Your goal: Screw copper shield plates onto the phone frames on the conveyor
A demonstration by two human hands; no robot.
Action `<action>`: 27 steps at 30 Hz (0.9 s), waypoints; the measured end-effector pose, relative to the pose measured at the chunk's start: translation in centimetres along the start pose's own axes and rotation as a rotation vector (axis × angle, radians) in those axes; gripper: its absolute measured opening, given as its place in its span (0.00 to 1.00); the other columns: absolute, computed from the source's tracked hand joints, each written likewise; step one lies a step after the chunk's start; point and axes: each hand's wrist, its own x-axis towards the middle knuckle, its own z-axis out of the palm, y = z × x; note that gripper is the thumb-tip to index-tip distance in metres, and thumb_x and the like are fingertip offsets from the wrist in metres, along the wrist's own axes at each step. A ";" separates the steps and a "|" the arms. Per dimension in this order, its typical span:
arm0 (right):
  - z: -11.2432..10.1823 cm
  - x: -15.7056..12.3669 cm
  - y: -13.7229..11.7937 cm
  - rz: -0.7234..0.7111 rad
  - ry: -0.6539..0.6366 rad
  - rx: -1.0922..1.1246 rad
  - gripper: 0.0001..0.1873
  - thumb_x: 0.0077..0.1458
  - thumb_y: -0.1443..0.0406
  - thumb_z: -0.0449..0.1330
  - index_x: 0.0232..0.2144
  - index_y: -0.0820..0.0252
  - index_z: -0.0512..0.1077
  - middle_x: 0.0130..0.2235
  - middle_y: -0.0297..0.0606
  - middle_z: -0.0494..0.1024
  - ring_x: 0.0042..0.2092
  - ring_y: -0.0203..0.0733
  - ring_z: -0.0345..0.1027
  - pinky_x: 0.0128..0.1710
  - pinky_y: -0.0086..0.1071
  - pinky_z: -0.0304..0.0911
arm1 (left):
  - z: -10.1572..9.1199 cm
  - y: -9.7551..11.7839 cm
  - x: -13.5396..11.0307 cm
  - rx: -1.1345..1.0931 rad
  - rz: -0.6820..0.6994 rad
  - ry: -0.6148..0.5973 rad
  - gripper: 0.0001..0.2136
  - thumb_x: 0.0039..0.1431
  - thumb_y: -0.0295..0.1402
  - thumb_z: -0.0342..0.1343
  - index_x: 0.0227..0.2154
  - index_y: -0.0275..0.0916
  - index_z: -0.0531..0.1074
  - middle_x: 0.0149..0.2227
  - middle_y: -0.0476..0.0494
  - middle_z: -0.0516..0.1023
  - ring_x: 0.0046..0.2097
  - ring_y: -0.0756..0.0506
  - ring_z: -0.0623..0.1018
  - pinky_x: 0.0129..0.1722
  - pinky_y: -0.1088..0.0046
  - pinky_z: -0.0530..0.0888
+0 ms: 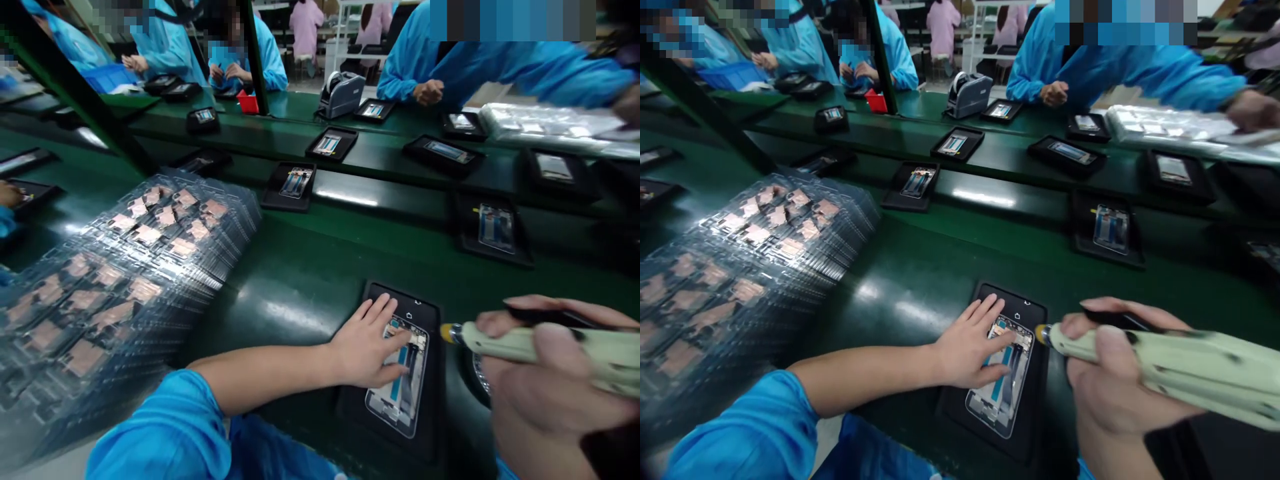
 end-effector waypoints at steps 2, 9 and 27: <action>1.7 -1.0 0.8 0.039 -0.078 0.107 0.14 0.44 0.64 0.66 0.36 0.55 0.70 0.32 0.33 0.74 0.22 0.40 0.65 0.21 0.39 0.66 | 0.0 0.1 -0.2 -0.007 -0.009 -0.002 0.29 0.67 0.50 0.56 0.64 0.40 0.66 0.73 0.23 0.51 0.75 0.25 0.47 0.69 0.45 0.57; 2.7 -2.7 3.5 0.071 -0.195 0.100 0.14 0.49 0.65 0.65 0.39 0.55 0.69 0.33 0.31 0.75 0.22 0.39 0.67 0.23 0.37 0.69 | -0.1 0.3 0.1 -0.029 -0.028 -0.051 0.29 0.66 0.50 0.57 0.64 0.41 0.68 0.73 0.27 0.54 0.75 0.26 0.48 0.70 0.45 0.54; 2.7 -3.0 4.6 -0.036 -0.246 0.158 0.20 0.44 0.66 0.68 0.42 0.50 0.75 0.34 0.34 0.78 0.21 0.42 0.66 0.20 0.42 0.68 | 0.0 0.6 0.3 0.024 -0.022 -0.048 0.29 0.66 0.51 0.57 0.63 0.40 0.72 0.69 0.30 0.63 0.73 0.27 0.55 0.70 0.50 0.53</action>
